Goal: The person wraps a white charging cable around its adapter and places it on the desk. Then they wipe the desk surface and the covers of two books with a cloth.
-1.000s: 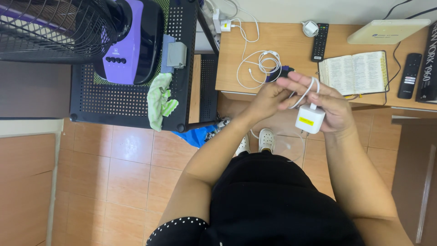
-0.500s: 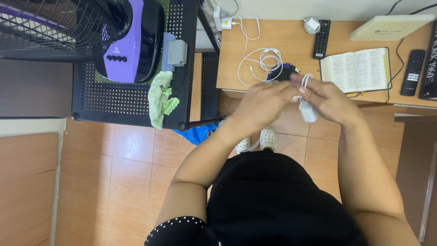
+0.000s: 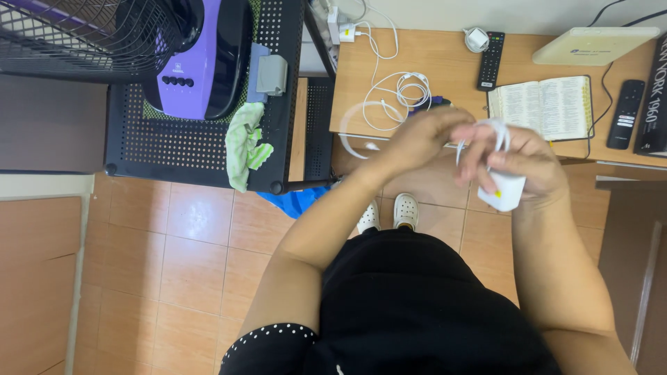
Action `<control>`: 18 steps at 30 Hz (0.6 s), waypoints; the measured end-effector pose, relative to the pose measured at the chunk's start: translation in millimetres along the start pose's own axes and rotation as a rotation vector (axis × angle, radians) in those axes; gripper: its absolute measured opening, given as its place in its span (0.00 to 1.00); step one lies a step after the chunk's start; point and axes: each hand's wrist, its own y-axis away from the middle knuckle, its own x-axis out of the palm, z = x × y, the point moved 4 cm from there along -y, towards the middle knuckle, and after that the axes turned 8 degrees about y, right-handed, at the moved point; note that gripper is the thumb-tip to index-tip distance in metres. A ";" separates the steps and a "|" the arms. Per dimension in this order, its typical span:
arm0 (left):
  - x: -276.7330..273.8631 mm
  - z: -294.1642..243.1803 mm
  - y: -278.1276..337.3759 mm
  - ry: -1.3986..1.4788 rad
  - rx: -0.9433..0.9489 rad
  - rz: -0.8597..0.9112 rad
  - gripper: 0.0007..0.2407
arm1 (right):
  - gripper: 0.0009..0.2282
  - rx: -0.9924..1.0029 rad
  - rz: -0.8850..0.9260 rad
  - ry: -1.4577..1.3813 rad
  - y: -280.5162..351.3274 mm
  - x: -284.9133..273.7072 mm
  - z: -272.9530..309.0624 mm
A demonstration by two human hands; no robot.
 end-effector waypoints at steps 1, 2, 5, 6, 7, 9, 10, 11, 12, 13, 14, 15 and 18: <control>5.0 -2.4 6.0 -0.001 0.000 0.001 0.06 | 0.19 -0.002 -0.001 0.000 -3.6 -0.5 2.3; 10.9 -2.7 12.0 -0.021 -0.055 -0.009 0.10 | 0.20 -0.019 -0.115 0.051 -5.5 -5.6 5.9; 6.2 -31.1 19.9 -0.177 -0.156 0.026 0.13 | 0.21 -0.022 -0.308 0.139 -9.7 -5.3 14.4; 0.8 -43.9 20.8 -0.312 -0.202 0.069 0.12 | 0.22 -0.006 -0.385 0.176 -11.2 -4.4 16.8; -1.6 -49.8 21.9 -0.314 -0.202 0.067 0.12 | 0.22 -0.007 -0.383 0.176 -12.7 -7.7 17.5; 0.8 -61.8 29.0 -0.372 -0.204 0.191 0.12 | 0.21 -0.031 -0.465 0.177 -10.1 -14.9 18.1; -2.6 -72.0 27.3 -0.373 -0.201 0.190 0.12 | 0.21 -0.033 -0.465 0.179 -11.1 -17.9 15.7; -5.7 -81.9 25.9 -0.447 -0.196 0.211 0.10 | 0.20 0.045 -0.474 0.237 -11.9 -21.4 10.8; -8.5 -92.2 25.1 -0.520 -0.193 0.231 0.09 | 0.20 0.126 -0.481 0.293 -12.5 -24.7 5.7; -13.5 -97.4 21.2 -0.521 -0.194 0.229 0.09 | 0.20 0.126 -0.479 0.293 -6.4 -35.5 -5.1; -17.2 -106.9 17.4 -0.509 -0.084 0.197 0.09 | 0.17 0.211 -0.391 0.316 0.7 -43.4 -19.6; -21.1 -116.1 14.3 -0.497 0.025 0.164 0.09 | 0.16 0.293 -0.301 0.338 8.4 -51.1 -34.5; -37.3 -112.3 1.0 -0.524 0.041 0.130 0.06 | 0.21 0.337 -0.114 0.276 3.1 -31.1 -33.6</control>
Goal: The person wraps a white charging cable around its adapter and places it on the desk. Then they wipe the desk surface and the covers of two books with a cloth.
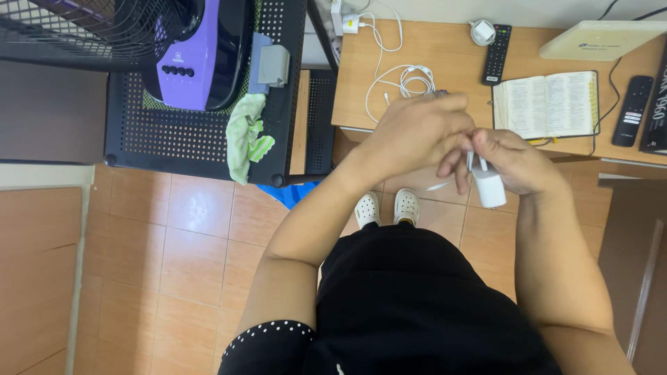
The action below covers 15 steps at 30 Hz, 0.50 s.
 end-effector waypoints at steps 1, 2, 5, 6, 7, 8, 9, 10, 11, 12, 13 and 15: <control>-1.5 4.3 -2.1 -0.002 -0.003 -0.002 0.06 | 0.21 0.000 0.004 0.000 -0.6 4.6 9.1; -4.4 7.0 -4.7 0.055 0.019 -0.070 0.06 | 0.20 0.043 0.042 0.023 1.0 10.5 16.3; 8.6 31.8 -11.2 0.222 0.012 -0.146 0.06 | 0.18 0.028 0.104 -0.005 10.7 6.2 15.4; 16.7 43.4 -11.0 0.329 -0.025 -0.156 0.06 | 0.17 -0.027 0.133 -0.059 14.6 2.9 11.5; 36.2 56.6 -9.2 0.330 -0.030 -0.158 0.06 | 0.17 -0.024 0.136 -0.061 13.6 6.4 12.7; 54.4 72.9 -7.6 0.480 -0.077 -0.175 0.07 | 0.16 -0.161 0.108 -0.190 11.3 7.8 20.0; 72.7 89.1 -5.9 0.629 -0.125 -0.192 0.07 | 0.16 -0.298 0.080 -0.321 9.7 8.7 27.1; 83.4 88.9 -0.9 0.627 -0.126 -0.194 0.07 | 0.16 -0.298 0.083 -0.321 5.1 12.0 32.2; 93.2 86.2 3.8 0.575 -0.062 -0.195 0.11 | 0.18 -0.366 -0.009 -0.422 1.2 10.5 39.1; 103.1 83.7 9.8 0.522 -0.002 -0.196 0.14 | 0.20 -0.436 -0.097 -0.526 -2.6 9.6 44.9; 97.0 71.0 12.9 0.519 -0.006 -0.199 0.14 | 0.20 -0.434 -0.092 -0.528 -4.0 10.1 48.0; 91.1 44.5 22.1 0.464 -0.058 -0.083 0.16 | 0.21 -0.359 -0.330 -0.426 -5.1 5.4 47.8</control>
